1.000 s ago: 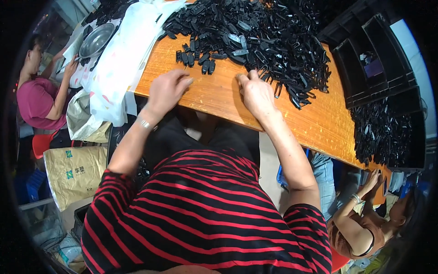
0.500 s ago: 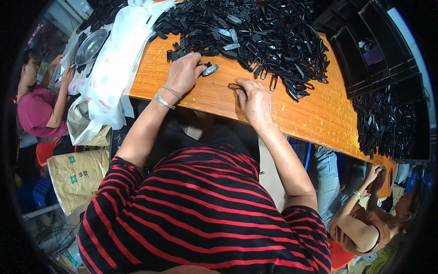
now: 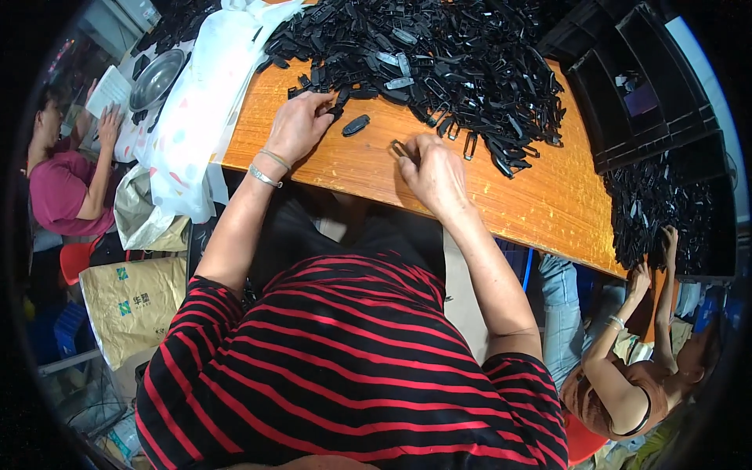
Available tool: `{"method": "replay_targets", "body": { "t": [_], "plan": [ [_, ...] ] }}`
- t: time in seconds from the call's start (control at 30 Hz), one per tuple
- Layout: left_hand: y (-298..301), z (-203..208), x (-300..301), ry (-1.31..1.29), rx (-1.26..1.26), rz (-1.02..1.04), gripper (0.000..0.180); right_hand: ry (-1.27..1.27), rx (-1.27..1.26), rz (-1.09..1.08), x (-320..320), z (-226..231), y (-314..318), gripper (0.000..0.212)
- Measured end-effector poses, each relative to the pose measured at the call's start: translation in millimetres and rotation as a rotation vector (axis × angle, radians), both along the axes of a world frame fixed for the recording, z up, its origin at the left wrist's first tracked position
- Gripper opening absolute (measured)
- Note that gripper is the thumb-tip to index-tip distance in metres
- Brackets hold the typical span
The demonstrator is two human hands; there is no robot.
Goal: Sorting and inspecting small black plastic hardware components on a wooden workbench in a manufacturing environment.
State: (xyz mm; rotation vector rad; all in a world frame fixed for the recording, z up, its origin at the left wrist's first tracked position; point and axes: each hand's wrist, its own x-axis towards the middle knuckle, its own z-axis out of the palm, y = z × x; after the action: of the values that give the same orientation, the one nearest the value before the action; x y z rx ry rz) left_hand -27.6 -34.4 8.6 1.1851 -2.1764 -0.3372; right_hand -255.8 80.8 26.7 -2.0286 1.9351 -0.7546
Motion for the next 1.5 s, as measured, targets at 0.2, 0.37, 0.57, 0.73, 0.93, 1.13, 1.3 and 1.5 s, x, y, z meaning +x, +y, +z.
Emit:
{"method": "replay_targets", "body": {
  "t": [0.2,0.37,0.57,0.73,0.93,1.13,1.3,1.5],
  "plan": [
    [12,-1,-3,-0.238,-0.088,0.088,0.022,-0.140,-0.031,0.033,21,-5,-7,0.019],
    [20,0,-3,0.015,0.064,0.129,0.020,-0.324,-0.057,0.037,35,-10,-14,0.017],
    [49,0,-24,0.561,0.341,-0.029,0.030,-0.586,-0.116,0.012,57,-4,-26,0.020],
    [64,0,-30,0.699,0.463,-0.193,0.031,-0.458,-0.221,0.014,53,-9,-24,0.018],
    [60,0,-16,1.007,0.833,-0.313,0.029,-0.595,-0.217,0.038,53,-3,-18,0.018],
    [61,5,-15,1.145,0.956,-0.313,0.027,-0.685,-0.160,0.049,49,-3,-12,0.020],
    [60,-2,-13,1.144,0.981,-0.277,0.024,-0.702,-0.130,0.025,52,3,-5,0.022],
    [61,-1,-15,1.067,0.893,-0.242,0.028,-0.615,-0.198,0.029,55,-4,-8,0.022]
  ]
}}
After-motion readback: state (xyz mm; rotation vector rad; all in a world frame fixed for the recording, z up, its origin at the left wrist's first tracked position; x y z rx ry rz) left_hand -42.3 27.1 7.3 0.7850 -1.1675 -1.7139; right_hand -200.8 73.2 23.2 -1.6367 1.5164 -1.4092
